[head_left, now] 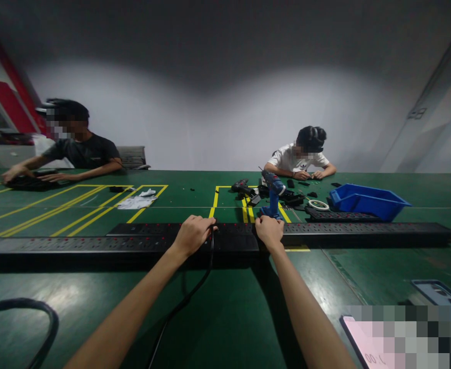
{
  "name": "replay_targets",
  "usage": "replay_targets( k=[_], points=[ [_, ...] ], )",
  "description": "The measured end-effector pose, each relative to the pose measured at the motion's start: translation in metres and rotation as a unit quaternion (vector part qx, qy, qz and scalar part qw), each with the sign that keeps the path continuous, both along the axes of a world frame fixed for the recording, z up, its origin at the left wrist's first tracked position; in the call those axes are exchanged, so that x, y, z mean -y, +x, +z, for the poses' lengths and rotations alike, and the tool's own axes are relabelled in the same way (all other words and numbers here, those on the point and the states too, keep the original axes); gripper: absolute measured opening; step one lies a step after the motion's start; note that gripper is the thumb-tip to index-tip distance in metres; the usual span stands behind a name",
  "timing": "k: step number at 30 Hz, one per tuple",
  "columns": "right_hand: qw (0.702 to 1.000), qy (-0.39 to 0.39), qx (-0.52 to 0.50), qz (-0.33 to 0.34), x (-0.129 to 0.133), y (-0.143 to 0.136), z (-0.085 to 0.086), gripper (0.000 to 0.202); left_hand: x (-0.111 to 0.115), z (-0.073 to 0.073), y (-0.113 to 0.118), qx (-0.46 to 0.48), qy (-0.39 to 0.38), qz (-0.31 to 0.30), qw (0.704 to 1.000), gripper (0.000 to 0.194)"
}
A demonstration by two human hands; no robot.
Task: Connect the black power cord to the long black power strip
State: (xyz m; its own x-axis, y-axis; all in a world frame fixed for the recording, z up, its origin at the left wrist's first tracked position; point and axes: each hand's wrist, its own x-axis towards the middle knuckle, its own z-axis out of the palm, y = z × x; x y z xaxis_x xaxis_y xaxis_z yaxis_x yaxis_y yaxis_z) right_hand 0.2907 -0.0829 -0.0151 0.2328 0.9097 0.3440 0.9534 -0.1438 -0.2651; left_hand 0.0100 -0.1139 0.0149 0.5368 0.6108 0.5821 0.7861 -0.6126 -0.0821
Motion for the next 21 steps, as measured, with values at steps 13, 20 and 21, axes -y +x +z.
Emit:
replay_targets(
  k=[13,20,21],
  points=[
    [1.000,-0.015,0.004,-0.003,0.0008,-0.0005,0.0003,0.043,0.0000,0.0023,0.0015,-0.016,-0.055,-0.067,0.996,0.026],
    [1.000,-0.014,0.000,-0.006,0.0037,-0.0033,0.0038,0.043,-0.0049,0.0039,-0.0070,0.030,-0.087,-0.016,0.996,0.026],
    [1.000,-0.017,-0.001,-0.007,0.0040,-0.0034,0.0040,0.043,-0.0049,0.0048,-0.0080,0.030,-0.095,-0.021,0.995,0.025]
  ],
)
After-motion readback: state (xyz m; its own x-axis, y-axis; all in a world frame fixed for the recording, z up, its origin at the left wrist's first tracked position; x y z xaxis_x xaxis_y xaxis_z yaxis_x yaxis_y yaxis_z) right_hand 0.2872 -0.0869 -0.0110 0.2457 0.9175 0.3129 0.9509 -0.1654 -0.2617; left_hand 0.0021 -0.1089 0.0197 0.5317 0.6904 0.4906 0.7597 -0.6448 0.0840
